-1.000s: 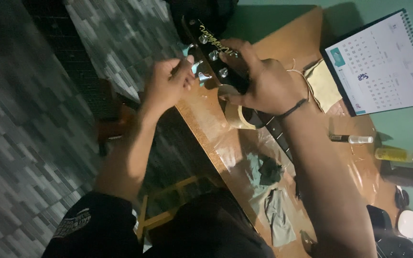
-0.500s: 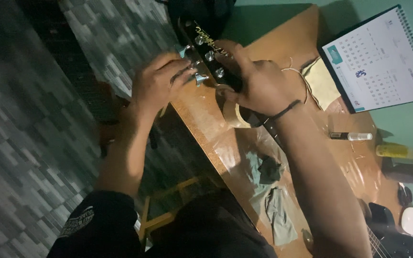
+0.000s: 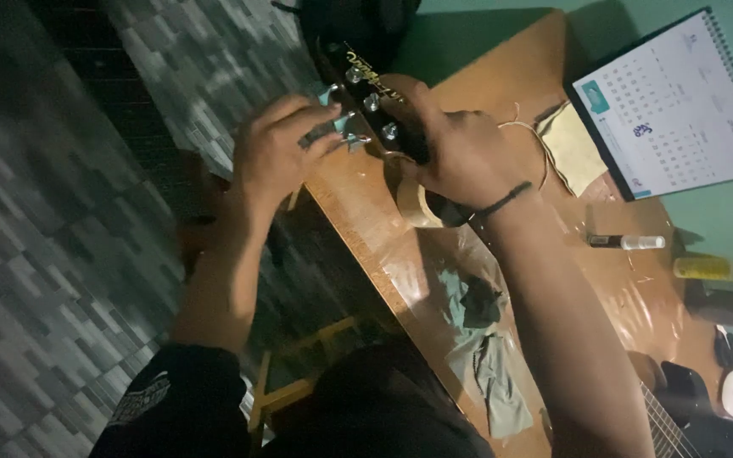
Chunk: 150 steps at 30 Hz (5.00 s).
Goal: Replacing a string on a bass guitar by threading it through the bridge and winding it onto the tuning peg.
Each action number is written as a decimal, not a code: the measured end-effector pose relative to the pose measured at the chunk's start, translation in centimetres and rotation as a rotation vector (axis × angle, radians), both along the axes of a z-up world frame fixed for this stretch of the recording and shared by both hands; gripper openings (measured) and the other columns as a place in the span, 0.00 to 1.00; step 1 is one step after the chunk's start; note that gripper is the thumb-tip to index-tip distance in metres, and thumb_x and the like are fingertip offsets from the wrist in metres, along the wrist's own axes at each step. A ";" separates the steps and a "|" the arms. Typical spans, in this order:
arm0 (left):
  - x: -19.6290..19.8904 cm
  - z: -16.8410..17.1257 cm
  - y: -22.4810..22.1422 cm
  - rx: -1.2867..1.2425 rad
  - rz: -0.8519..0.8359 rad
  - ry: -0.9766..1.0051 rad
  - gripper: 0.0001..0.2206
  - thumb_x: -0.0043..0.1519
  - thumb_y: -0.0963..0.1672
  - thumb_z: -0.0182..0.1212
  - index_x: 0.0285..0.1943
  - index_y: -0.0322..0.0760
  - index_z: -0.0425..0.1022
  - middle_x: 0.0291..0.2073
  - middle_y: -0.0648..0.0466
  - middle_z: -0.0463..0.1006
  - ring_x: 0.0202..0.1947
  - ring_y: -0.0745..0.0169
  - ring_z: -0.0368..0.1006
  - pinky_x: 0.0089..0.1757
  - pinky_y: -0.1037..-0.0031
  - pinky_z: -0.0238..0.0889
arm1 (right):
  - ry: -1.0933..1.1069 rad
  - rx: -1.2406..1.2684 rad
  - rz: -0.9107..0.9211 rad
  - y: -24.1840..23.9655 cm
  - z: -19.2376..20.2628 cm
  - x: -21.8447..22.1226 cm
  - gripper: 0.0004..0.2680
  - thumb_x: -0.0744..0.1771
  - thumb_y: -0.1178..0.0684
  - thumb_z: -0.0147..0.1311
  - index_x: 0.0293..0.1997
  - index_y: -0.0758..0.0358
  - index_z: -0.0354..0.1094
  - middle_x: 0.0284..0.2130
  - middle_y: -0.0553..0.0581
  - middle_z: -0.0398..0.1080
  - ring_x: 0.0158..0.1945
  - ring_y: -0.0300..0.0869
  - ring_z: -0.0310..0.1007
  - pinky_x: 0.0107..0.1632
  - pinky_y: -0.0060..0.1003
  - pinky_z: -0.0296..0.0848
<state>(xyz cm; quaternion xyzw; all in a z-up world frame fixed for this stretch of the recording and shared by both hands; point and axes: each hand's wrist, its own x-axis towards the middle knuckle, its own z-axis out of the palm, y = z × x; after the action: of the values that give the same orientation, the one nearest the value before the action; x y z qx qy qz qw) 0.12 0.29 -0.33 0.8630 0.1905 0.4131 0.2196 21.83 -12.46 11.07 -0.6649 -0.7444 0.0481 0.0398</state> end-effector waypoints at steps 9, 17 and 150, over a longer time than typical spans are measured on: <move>1.7 4.0 -2.1 -0.853 0.101 0.036 0.15 0.68 0.50 0.57 0.33 0.39 0.80 0.26 0.55 0.84 0.23 0.71 0.75 0.24 0.77 0.60 | -0.036 -0.069 -0.118 0.0 0.8 -1.6 0.28 0.69 0.39 0.61 0.75 0.44 0.44 0.23 0.64 0.73 0.23 0.64 0.74 0.22 0.55 0.69; 0.4 -0.3 0.0 -0.058 0.016 -0.014 0.08 0.63 0.43 0.74 0.45 0.34 0.82 0.39 0.49 0.78 0.38 0.53 0.73 0.35 0.66 0.66 | 0.020 0.008 -0.026 -0.2 0.7 -1.2 0.28 0.69 0.45 0.63 0.74 0.49 0.43 0.33 0.62 0.78 0.29 0.62 0.78 0.28 0.55 0.73; 3.1 8.3 -10.1 -0.191 0.313 0.346 0.12 0.66 0.40 0.66 0.59 0.37 0.78 0.52 0.40 0.77 0.51 0.32 0.74 0.47 0.49 0.72 | -0.164 0.713 -0.433 -12.3 -2.7 -3.2 0.13 0.67 0.45 0.54 0.59 0.42 0.70 0.40 0.54 0.67 0.40 0.47 0.73 0.52 0.47 0.64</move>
<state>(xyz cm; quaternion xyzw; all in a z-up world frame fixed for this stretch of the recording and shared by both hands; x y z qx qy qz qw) 3.19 -9.79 7.96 0.8562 0.3947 0.2682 0.1979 18.67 -24.78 8.37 -0.7520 -0.5584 -0.2750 0.2170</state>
